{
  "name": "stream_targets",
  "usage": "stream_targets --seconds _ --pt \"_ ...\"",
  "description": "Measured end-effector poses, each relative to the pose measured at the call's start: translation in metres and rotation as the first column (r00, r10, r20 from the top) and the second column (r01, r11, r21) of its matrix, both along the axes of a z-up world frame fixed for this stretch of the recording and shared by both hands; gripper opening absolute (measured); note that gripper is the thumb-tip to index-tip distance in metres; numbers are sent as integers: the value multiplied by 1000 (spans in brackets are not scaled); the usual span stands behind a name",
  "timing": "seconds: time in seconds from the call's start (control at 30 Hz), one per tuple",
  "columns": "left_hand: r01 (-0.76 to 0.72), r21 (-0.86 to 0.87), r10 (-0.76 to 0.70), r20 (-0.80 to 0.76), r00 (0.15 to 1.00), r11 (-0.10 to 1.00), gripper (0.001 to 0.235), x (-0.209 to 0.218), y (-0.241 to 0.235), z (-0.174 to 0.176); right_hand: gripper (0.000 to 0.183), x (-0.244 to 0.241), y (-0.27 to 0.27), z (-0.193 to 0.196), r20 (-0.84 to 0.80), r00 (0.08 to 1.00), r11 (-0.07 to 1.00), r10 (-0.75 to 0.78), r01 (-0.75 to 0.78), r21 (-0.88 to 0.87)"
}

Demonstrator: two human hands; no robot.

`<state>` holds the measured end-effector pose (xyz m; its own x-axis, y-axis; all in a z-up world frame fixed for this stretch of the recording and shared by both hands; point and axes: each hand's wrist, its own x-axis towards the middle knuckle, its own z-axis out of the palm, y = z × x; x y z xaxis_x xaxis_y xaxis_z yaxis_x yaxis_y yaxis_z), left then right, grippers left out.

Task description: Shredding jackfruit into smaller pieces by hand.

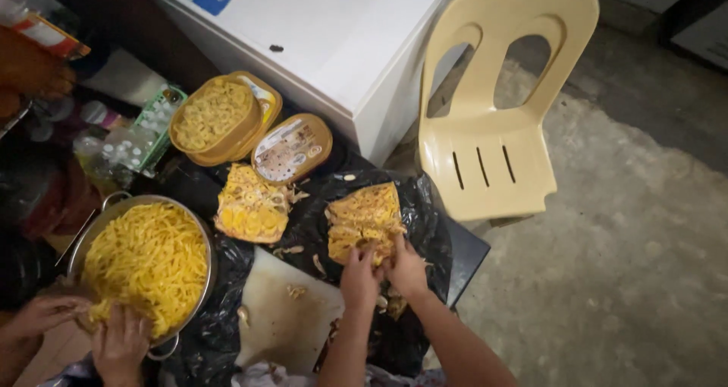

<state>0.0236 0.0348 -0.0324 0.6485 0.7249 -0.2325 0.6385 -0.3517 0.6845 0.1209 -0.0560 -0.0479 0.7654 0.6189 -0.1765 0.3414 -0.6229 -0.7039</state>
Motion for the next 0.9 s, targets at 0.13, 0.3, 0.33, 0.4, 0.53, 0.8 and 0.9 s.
stream_targets --seconds 0.13,0.3,0.33,0.4,0.53,0.8,0.9 --pt "-4 94 11 -76 997 996 39 7 -5 -3 60 -3 2 5 17 1000 999 -8 8 -35" --pt "127 340 -88 -129 988 932 53 15 -2 36 75 2 5 29 -163 969 982 -188 185 -37" --pt "123 340 -83 -130 988 932 53 15 -2 25 75 6 7 22 -163 969 983 -183 180 -37" --pt "131 286 -85 -167 982 949 45 13 -3 0 68 10 7 8 -97 987 985 -125 111 -132" --pt "83 295 -81 -22 997 952 45 13 -3 5 66 23 -7 -4 -41 998 998 -38 36 -59" --pt "89 88 -80 -105 991 992 36 11 5 26 58 26 -49 -37 -689 704 792 174 315 522" --pt "81 105 -75 -66 995 991 35 8 6 23 59 29 -55 -41 -787 599 814 148 378 441"
